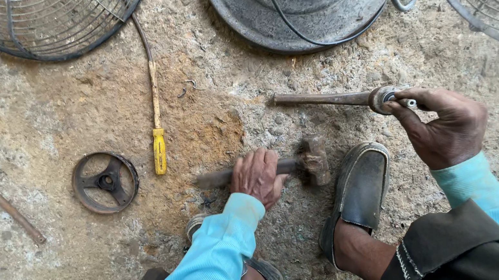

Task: The person is repairing a fan motor by removing and installing bearings onto the motor shaft. They use a hammer to tap the bearings into place and repeatedly check the fit by rotating the shaft.

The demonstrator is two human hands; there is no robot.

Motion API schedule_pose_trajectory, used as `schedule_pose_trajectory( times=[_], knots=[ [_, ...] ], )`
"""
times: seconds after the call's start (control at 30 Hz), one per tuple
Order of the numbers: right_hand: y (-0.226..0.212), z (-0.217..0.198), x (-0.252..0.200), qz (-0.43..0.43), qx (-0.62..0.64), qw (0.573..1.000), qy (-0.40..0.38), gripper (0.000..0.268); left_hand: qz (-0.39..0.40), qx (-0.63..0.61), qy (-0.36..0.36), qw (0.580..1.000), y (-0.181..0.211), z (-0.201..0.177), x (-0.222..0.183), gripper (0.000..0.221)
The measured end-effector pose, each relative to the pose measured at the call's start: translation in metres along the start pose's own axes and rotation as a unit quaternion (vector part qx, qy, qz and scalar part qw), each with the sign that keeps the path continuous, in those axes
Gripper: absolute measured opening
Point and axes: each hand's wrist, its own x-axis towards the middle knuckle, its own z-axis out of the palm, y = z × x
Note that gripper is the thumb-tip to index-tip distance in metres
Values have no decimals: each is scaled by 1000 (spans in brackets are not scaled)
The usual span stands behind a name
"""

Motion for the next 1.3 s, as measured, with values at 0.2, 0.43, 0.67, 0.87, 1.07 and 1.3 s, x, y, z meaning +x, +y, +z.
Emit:
schedule_pose_trajectory(
  times=[0.2,0.43,0.67,0.87,1.07,1.3],
  knots=[
    [-10,2,10,17,2,1000,16,17,-190,-260,-79,943,41,-18,-5,37],
    [-15,0,11,9,9,1000,25,20,-25,-550,69,832,106,-57,19,45],
    [-12,0,5,24,-9,999,38,17,-68,-356,50,931,112,-47,43,48],
    [7,-9,-1,8,-9,997,80,17,-113,-357,61,925,115,11,15,51],
    [47,4,-2,87,52,992,75,12,-163,-169,-102,967,42,-13,7,44],
    [63,3,2,237,345,896,151,14,-48,-10,23,999,0,-25,7,41]
  ],
)
